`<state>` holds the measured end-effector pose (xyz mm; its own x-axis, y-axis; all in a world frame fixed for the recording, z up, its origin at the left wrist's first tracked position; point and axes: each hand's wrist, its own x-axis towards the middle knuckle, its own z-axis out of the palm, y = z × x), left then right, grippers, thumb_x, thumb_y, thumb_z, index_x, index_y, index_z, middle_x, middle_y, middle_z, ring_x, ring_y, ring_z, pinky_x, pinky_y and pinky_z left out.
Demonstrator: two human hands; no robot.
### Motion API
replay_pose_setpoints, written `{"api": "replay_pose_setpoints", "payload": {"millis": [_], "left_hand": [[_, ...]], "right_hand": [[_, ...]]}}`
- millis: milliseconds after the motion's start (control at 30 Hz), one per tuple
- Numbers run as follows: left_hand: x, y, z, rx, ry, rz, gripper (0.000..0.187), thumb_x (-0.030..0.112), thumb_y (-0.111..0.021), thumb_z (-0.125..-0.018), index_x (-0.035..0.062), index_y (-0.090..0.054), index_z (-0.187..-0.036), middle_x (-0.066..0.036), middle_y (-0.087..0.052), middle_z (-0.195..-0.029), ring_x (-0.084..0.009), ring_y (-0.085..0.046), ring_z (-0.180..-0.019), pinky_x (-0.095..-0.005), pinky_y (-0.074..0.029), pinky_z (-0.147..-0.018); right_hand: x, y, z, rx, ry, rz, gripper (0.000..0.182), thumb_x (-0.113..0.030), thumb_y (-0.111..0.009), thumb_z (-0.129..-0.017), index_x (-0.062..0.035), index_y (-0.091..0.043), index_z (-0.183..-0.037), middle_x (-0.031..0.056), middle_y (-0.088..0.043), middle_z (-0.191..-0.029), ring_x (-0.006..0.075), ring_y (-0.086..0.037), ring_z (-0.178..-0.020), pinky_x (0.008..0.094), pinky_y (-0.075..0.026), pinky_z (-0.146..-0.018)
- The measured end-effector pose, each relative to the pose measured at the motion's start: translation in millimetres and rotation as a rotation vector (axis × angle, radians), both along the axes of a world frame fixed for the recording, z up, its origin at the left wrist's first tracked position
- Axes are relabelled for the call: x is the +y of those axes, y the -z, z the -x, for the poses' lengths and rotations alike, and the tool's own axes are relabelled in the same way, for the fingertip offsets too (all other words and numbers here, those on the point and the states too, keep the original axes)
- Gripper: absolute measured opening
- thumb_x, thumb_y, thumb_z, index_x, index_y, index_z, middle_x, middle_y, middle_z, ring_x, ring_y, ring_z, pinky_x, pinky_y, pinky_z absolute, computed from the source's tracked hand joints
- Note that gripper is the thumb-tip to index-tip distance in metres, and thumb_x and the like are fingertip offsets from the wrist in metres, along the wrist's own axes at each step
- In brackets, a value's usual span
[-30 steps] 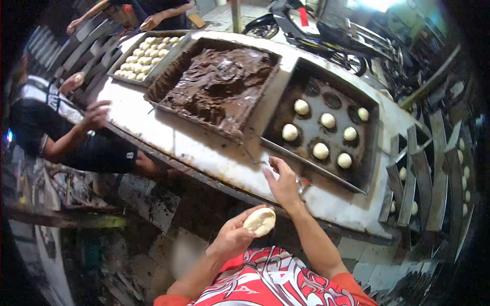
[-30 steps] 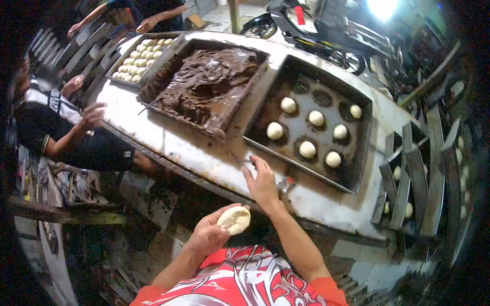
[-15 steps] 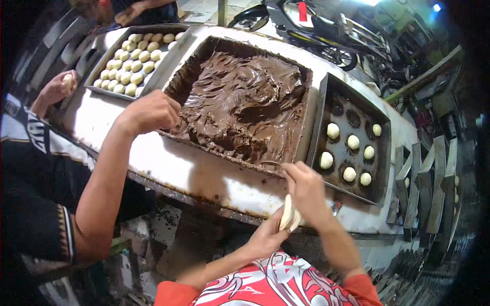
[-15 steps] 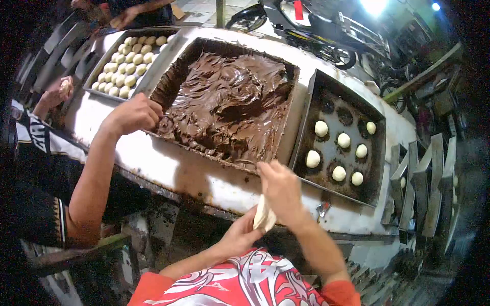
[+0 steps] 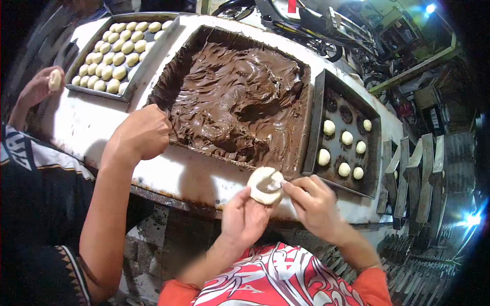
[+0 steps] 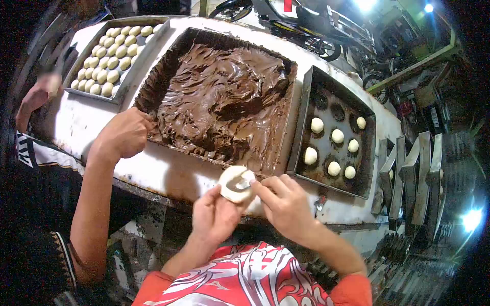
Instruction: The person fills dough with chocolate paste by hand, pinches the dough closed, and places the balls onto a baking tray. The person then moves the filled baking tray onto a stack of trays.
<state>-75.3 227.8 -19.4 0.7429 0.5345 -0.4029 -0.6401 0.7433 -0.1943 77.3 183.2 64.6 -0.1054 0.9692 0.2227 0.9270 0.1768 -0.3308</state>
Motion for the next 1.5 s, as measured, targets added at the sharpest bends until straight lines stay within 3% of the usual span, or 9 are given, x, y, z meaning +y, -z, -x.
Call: {"api": "replay_pose_setpoints", "payload": {"millis": [200, 433, 567, 833, 1000, 1167, 1333, 1433, 1500], "left_hand": [[21.9, -6.6, 34.6, -0.16, -0.113, -0.281, 0.063, 0.004, -0.043, -0.075, -0.0103, -0.026, -0.134, -0.026, -0.038, -0.134, -0.0365, -0.037, -0.126, -0.0488, -0.027, -0.108], [-55.6, 17.1, -6.6, 0.205, 0.092, -0.38, 0.077, 0.01, -0.067, -0.074, 0.0147, -0.027, -0.138, -0.01, -0.054, -0.111, -0.0216, -0.058, -0.098, -0.0353, -0.054, -0.078], [-116.9, 24.4, -69.2, 0.254, 0.354, -0.594, 0.069, 0.006, -0.062, -0.073, 0.0076, -0.028, -0.133, -0.012, -0.054, -0.107, -0.0222, -0.059, -0.093, -0.0357, -0.054, -0.076], [-229.0, -15.8, -218.0, 0.422, 0.522, -0.406, 0.043, -0.002, -0.038, -0.082, 0.0034, -0.04, -0.125, -0.014, -0.054, -0.113, -0.022, -0.059, -0.095, -0.0351, -0.051, -0.081], [-273.2, -21.3, -284.6, 0.414, 0.857, -1.503, 0.045, 0.017, -0.061, -0.088, 0.0015, -0.042, -0.126, -0.005, -0.057, -0.102, -0.0101, -0.054, -0.094, -0.0258, -0.045, -0.085], [-322.1, 11.6, -378.1, 0.445, 0.63, -1.226, 0.049, 0.015, -0.062, -0.086, 0.0042, -0.038, -0.128, -0.009, -0.055, -0.105, -0.0138, -0.053, -0.097, -0.0258, -0.049, -0.077], [-304.5, 70.6, -455.7, 0.759, 0.544, -2.815, 0.07, 0.014, -0.072, -0.071, 0.0048, -0.036, -0.13, -0.021, -0.044, -0.128, -0.0417, -0.048, -0.111, -0.0456, -0.039, -0.097], [-266.3, 7.2, -445.1, 0.39, 0.407, -2.831, 0.071, 0.017, -0.073, -0.071, 0.0046, -0.038, -0.131, -0.02, -0.047, -0.127, -0.0358, -0.048, -0.115, -0.0429, -0.04, -0.097], [-207.9, -35.6, -446.9, 0.051, 0.781, -2.503, 0.063, 0.015, -0.071, -0.074, 0.0039, -0.043, -0.129, -0.018, -0.054, -0.121, -0.027, -0.055, -0.11, -0.0384, -0.043, -0.094]], "right_hand": [[-46.1, 113.4, -32.6, 0.137, 0.09, -0.406, 0.034, 0.012, -0.061, -0.071, 0.0022, -0.063, -0.104, 0.0116, -0.058, -0.083, 0.0247, -0.055, -0.073, 0.0315, -0.046, -0.067], [-82.7, 145.8, -35.0, 0.191, 0.491, -0.396, 0.026, 0.002, -0.058, -0.082, 0.0009, -0.063, -0.107, 0.0129, -0.057, -0.093, 0.0247, -0.056, -0.084, 0.0309, -0.046, -0.075], [-125.5, 89.8, -80.0, 1.02, 0.166, 0.208, 0.032, -0.028, -0.052, -0.091, 0.0006, -0.062, -0.104, 0.0136, -0.057, -0.091, 0.023, -0.056, -0.08, 0.0321, -0.046, -0.073], [-285.8, 50.8, -188.2, 0.0, 0.087, -0.231, 0.028, -0.018, -0.07, -0.073, -0.0023, -0.06, -0.093, 0.0111, -0.054, -0.095, 0.0269, -0.054, -0.082, 0.0334, -0.048, -0.074], [-358.4, 10.4, -258.9, 0.636, 0.329, 0.08, 0.012, -0.002, -0.062, -0.076, -0.0003, -0.056, -0.086, 0.0174, -0.056, -0.084, 0.0323, -0.059, -0.08, 0.0382, -0.049, -0.069], [-400.1, 68.9, -281.2, 0.616, 0.611, -0.31, 0.014, 0.004, -0.057, -0.076, 0.001, -0.057, -0.09, 0.0155, -0.055, -0.095, 0.0326, -0.056, -0.093, 0.0376, -0.046, -0.079], [-430.5, 221.6, -344.8, 0.697, 1.271, -0.394, 0.022, 0.002, -0.049, -0.083, 0.0006, -0.057, -0.103, 0.0159, -0.053, -0.108, 0.0309, -0.052, -0.102, 0.0363, -0.041, -0.093], [-355.1, 182.2, -344.7, 0.869, 1.22, -0.634, 0.023, -0.005, -0.051, -0.086, 0.0001, -0.055, -0.108, 0.0174, -0.054, -0.106, 0.0313, -0.053, -0.098, 0.039, -0.042, -0.088], [-337.6, 222.4, -332.6, 0.469, 1.248, -0.346, 0.022, -0.015, -0.055, -0.086, -0.0015, -0.055, -0.103, 0.0202, -0.058, -0.098, 0.0381, -0.053, -0.093, 0.0445, -0.042, -0.085]]}}
